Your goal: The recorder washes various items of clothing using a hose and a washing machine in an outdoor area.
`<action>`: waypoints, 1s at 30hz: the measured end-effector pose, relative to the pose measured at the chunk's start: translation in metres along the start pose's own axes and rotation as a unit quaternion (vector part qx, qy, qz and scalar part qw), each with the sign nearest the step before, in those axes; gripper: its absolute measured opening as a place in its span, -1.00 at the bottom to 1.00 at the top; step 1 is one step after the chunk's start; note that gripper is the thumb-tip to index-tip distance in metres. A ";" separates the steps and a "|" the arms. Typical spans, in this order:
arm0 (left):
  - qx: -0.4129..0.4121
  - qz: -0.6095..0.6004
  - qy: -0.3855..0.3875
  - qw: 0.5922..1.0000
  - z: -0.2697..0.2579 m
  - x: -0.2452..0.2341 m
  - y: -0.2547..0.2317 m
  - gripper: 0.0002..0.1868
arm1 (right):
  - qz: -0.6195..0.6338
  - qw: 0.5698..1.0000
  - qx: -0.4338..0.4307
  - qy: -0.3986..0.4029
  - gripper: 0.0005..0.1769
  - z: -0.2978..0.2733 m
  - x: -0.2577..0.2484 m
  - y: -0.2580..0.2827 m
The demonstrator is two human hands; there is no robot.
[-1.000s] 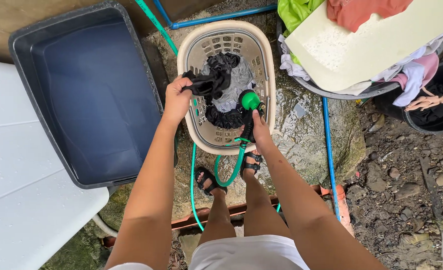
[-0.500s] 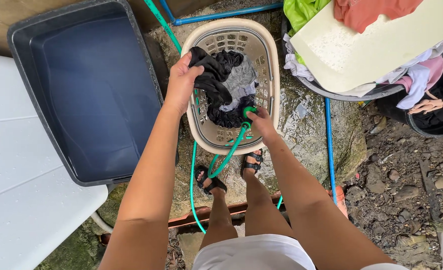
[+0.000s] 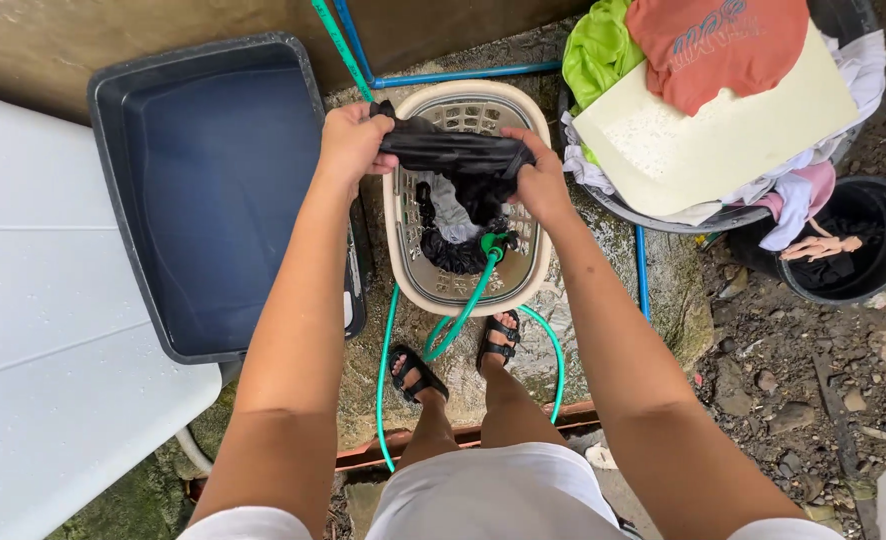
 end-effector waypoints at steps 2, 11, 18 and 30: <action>0.022 -0.017 -0.014 1.000 0.002 -0.002 -0.009 -0.51 | -0.046 0.999 -0.012 0.019 -0.32 0.009 0.000 0.044; 0.147 0.006 0.037 0.988 0.033 0.019 0.061 -0.21 | 0.016 0.986 -0.091 0.136 -0.63 0.014 0.031 0.185; 0.261 0.171 -0.009 0.950 0.082 0.128 0.155 0.30 | 0.388 0.919 -0.071 0.015 -0.63 -0.038 0.004 0.296; 0.211 -0.097 0.274 0.933 -0.097 0.130 0.053 -0.52 | 0.214 0.927 0.297 -0.082 -0.46 -0.039 -0.015 0.037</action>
Point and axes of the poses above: each hand's wrist, its own z-axis towards the middle knuckle, its own x-axis out of the palm, y = z × x, the point moved 2 cm from there along z, towards the middle knuckle, and after that the axes turned 10 degrees about -x, right-handed, at the moved point
